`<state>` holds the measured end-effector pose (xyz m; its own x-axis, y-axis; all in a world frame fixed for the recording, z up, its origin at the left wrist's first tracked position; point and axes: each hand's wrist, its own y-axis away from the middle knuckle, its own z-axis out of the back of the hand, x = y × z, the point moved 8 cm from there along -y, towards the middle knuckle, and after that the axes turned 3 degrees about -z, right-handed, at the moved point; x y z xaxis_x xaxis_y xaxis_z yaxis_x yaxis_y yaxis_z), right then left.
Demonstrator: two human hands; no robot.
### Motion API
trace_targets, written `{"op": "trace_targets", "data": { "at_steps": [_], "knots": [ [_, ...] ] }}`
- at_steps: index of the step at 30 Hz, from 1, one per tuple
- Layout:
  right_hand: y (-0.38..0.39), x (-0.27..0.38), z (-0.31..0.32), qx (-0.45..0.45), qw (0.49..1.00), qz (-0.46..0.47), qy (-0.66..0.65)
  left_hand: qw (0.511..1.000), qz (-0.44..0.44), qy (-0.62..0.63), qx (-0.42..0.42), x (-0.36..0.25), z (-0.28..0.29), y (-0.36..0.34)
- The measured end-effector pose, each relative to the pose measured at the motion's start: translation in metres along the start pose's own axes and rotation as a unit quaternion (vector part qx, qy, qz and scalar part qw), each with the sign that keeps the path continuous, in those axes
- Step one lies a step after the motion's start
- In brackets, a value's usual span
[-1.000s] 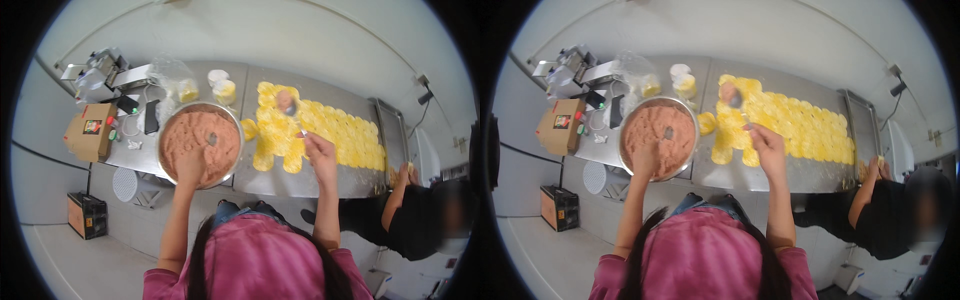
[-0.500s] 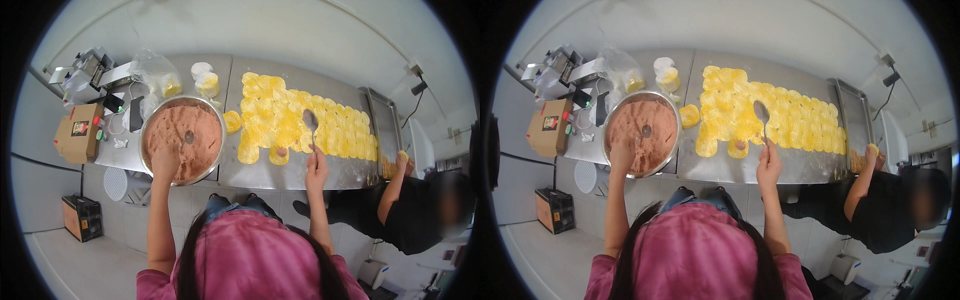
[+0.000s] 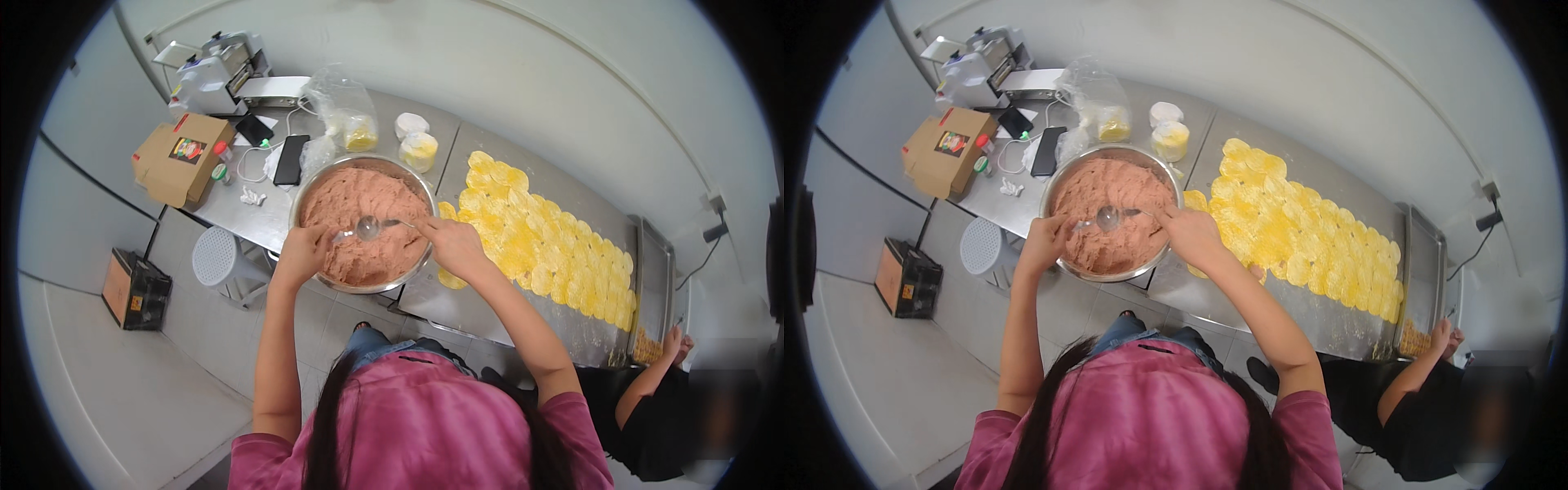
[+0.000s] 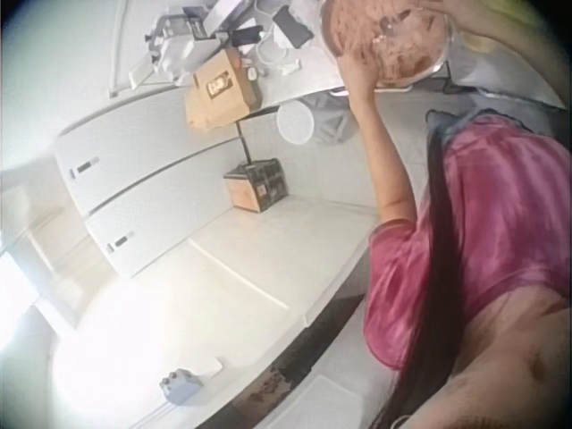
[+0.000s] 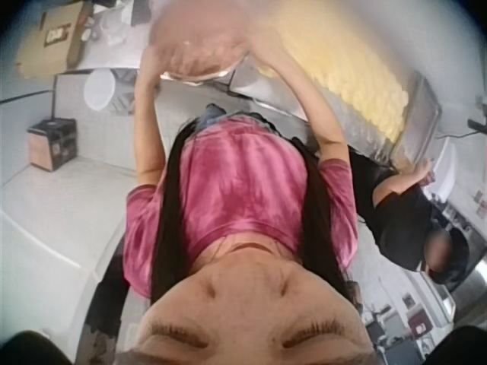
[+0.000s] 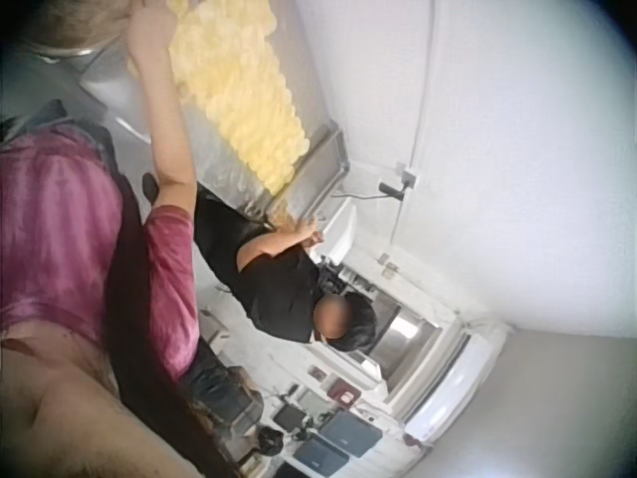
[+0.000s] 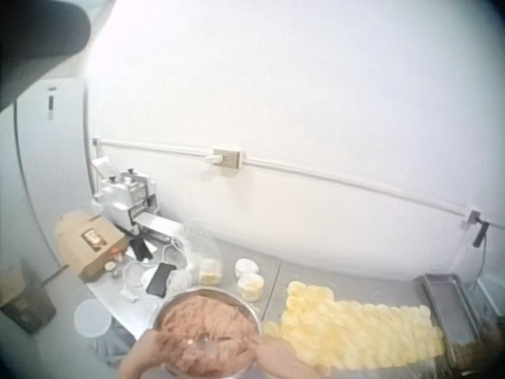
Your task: The person scoops a pink meat mixture from a large metal bowl using a spoon and places it onto the center of thin yellow wrappers arranged on a stainless steel table. The person repeats this scooping and placing action continuously throughout the clip.
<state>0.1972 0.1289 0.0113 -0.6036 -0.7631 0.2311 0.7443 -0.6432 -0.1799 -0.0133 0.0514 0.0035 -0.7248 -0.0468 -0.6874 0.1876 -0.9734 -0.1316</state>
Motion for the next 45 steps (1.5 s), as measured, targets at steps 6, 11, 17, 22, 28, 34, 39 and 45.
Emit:
{"op": "trace_targets", "data": {
  "at_steps": [6, 11, 17, 22, 28, 34, 39, 45],
  "knots": [
    [-0.004, 0.038, -0.041, 0.118, 0.988, 0.069, 0.076, 0.989, 0.049, 0.005, -0.138, 0.036, 0.023, 0.014],
    [-0.032, 0.084, -0.043, 0.006, 0.987, 0.131, 0.092, 0.97, 0.135, 0.049, -0.198, 0.062, 0.024, 0.028],
    [-0.039, 0.131, -0.071, 0.075, 0.96, 0.185, 0.198, 0.944, 0.174, 0.111, -0.256, 0.098, 0.01, 0.04],
    [-0.033, 0.135, -0.072, 0.114, 0.976, 0.151, 0.107, 0.93, 0.19, 0.132, -0.285, 0.105, 0.002, 0.044],
    [-0.028, 0.136, -0.073, 0.167, 0.984, 0.059, 0.009, 0.933, 0.171, 0.135, -0.287, 0.102, 0.004, 0.043],
    [-0.025, 0.095, -0.075, 0.226, 0.964, -0.074, -0.12, 0.941, 0.189, 0.134, -0.248, 0.105, 0.003, 0.041],
    [-0.023, 0.058, -0.035, 0.112, 0.951, -0.136, -0.255, 0.945, 0.22, 0.127, -0.207, 0.094, 0.006, 0.039],
    [-0.025, 0.073, -0.006, -0.066, 0.992, -0.077, 0.069, 0.938, 0.233, 0.218, -0.138, 0.071, -0.014, 0.026]
  ]
}}
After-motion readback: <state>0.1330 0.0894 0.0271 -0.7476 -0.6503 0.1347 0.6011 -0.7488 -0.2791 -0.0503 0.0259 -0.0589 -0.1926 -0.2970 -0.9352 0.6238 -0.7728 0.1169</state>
